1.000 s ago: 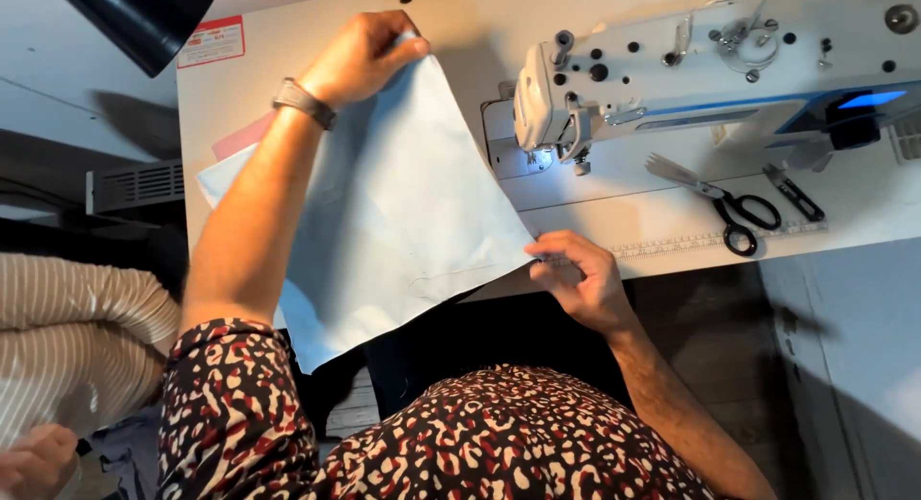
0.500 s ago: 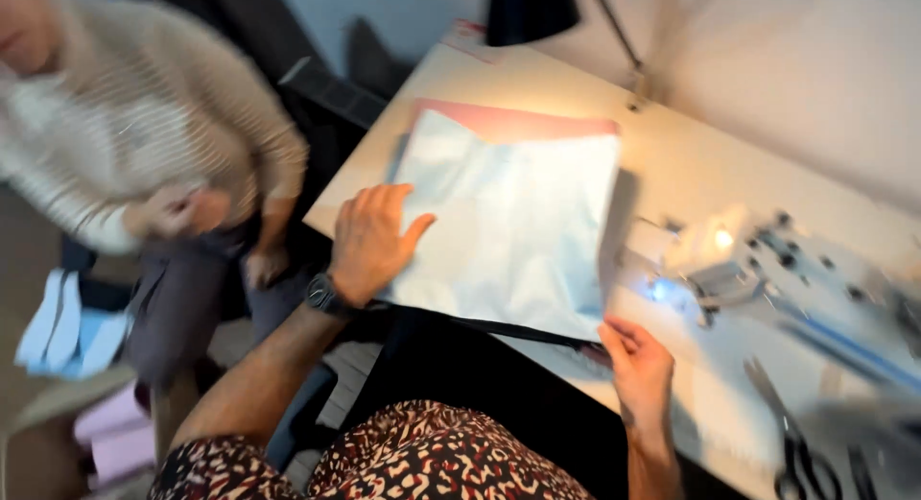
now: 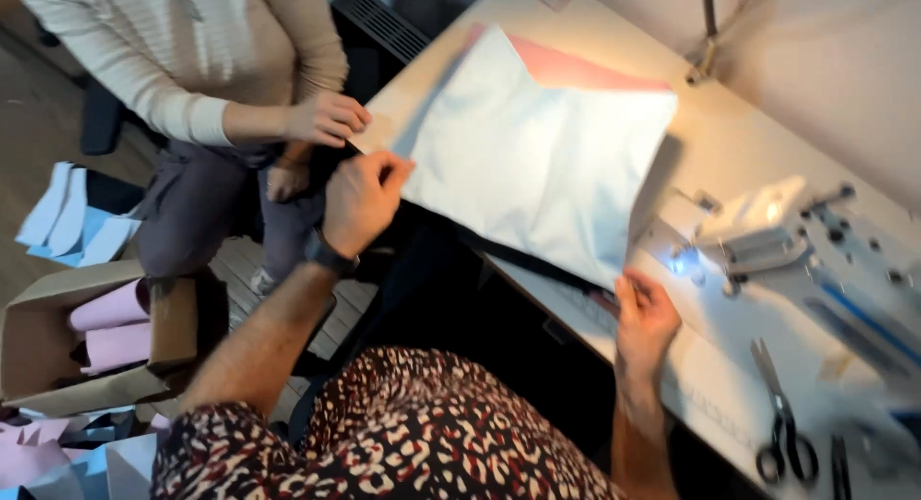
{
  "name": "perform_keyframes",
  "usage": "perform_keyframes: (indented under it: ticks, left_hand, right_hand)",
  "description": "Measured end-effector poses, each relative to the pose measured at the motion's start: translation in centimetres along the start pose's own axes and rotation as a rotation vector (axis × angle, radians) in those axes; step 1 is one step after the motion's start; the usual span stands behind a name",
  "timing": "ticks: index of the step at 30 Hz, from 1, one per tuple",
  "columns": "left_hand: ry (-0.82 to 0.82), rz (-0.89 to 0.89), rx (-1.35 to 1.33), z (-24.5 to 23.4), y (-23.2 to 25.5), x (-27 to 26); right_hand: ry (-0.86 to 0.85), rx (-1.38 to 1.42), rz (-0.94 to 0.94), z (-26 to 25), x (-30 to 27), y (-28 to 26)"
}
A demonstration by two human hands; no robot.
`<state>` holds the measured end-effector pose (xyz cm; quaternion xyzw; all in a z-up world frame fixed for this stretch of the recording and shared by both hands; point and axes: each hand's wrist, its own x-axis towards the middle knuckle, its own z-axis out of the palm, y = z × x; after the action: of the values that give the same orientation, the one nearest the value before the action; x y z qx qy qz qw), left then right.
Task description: Sewing and preparing leather components using an industrial sewing machine.
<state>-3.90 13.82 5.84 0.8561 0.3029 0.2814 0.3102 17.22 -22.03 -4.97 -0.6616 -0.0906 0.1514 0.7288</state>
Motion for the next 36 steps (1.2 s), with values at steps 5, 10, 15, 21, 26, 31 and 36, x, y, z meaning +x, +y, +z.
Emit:
perform_keyframes:
  ticks: [5, 10, 15, 21, 26, 31, 36]
  left_hand:
    - [0.321, 0.437, 0.337, 0.8, 0.5, 5.7]
    - [0.084, 0.477, 0.418, -4.1, -2.2, 7.6]
    - [-0.056, 0.659, 0.917, -2.7, -7.2, 7.1]
    - [0.002, 0.788, 1.312, 0.0, -4.9, 4.7]
    - [-0.079, 0.511, 0.687, 0.6, -10.5, 3.4]
    - [-0.005, 0.715, 0.391, -1.6, -6.3, -1.8]
    - [-0.221, 1.099, -0.126, 3.2, 8.8, -4.5]
  right_hand:
    - [0.0, 0.236, -0.071, 4.5, 0.2, -4.5]
    - [-0.032, 0.067, -0.261, 6.6, -0.6, -0.9]
    - [0.051, -0.208, -0.235, 4.4, -6.6, -6.2]
    - [0.394, -0.336, -0.237, -2.6, -11.2, -5.5]
    - [0.626, -0.341, -0.306, -6.7, -12.7, -6.0]
    - [0.708, -0.452, -0.435, -7.7, -12.9, -9.2]
    - [0.34, -0.097, -0.216, -3.4, -13.7, -11.2]
